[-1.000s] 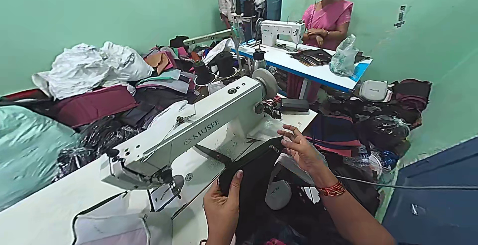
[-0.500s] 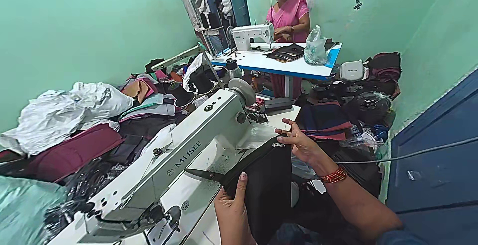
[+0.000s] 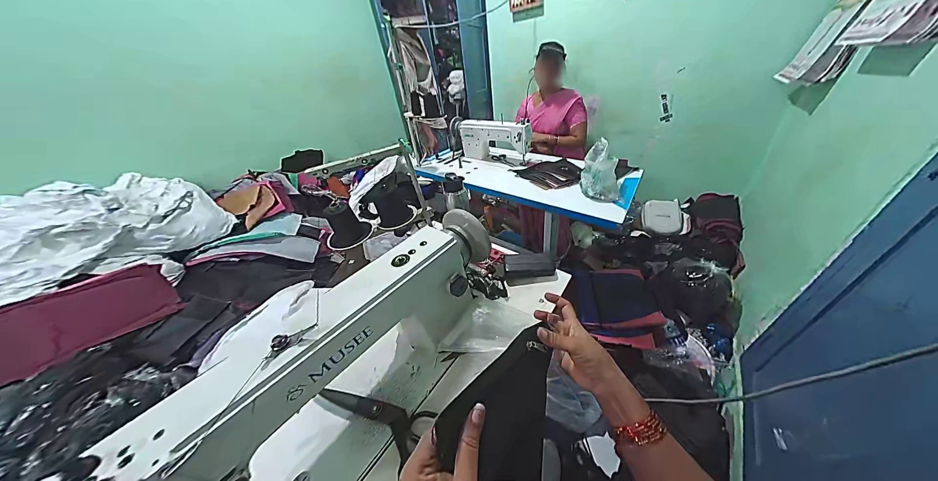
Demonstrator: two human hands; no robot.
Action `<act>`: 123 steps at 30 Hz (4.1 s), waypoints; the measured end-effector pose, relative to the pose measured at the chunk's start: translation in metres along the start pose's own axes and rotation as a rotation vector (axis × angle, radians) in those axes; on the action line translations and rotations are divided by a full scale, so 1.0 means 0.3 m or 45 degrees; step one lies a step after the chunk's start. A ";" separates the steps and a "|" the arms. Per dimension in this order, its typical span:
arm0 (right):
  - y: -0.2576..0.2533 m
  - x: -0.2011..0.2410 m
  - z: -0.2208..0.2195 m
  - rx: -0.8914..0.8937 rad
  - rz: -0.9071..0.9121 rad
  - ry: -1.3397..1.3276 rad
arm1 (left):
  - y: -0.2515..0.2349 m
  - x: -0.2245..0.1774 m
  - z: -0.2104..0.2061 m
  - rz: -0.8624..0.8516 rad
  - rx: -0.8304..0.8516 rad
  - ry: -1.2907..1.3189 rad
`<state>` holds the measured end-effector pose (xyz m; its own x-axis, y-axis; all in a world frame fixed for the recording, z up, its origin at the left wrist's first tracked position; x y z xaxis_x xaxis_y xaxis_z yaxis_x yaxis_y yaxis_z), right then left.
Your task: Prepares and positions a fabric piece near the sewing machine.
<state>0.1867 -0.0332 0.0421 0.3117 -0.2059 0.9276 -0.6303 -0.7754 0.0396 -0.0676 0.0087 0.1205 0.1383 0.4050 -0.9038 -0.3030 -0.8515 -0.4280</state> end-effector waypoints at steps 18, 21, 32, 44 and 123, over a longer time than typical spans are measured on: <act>0.010 0.075 -0.052 0.584 0.315 0.435 | 0.021 -0.038 0.004 -0.279 0.159 -0.173; 0.007 0.076 -0.051 0.496 0.314 0.423 | 0.024 -0.039 0.001 -0.274 0.160 -0.168; 0.001 0.067 -0.049 0.440 0.348 0.368 | 0.036 -0.024 0.001 -0.223 0.134 -0.112; 0.010 0.072 -0.047 0.431 0.385 0.374 | 0.050 -0.028 0.000 -0.176 0.107 -0.127; 0.027 0.053 -0.014 0.460 0.591 0.542 | 0.062 -0.019 0.000 -0.197 0.072 -0.072</act>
<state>0.1836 -0.0401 0.0586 -0.2813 -0.3685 0.8860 -0.3333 -0.8283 -0.4503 -0.0741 -0.0095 0.1177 0.1347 0.5491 -0.8248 -0.3350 -0.7582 -0.5594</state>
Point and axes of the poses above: each hand's wrist, its own y-axis away from the middle knuckle, its own z-axis out of the back of the hand, x = y × z, the point moved 7 cm from there along -y, towards the middle knuckle, and after that the axes turned 3 degrees about -x, right-handed, at the moved point
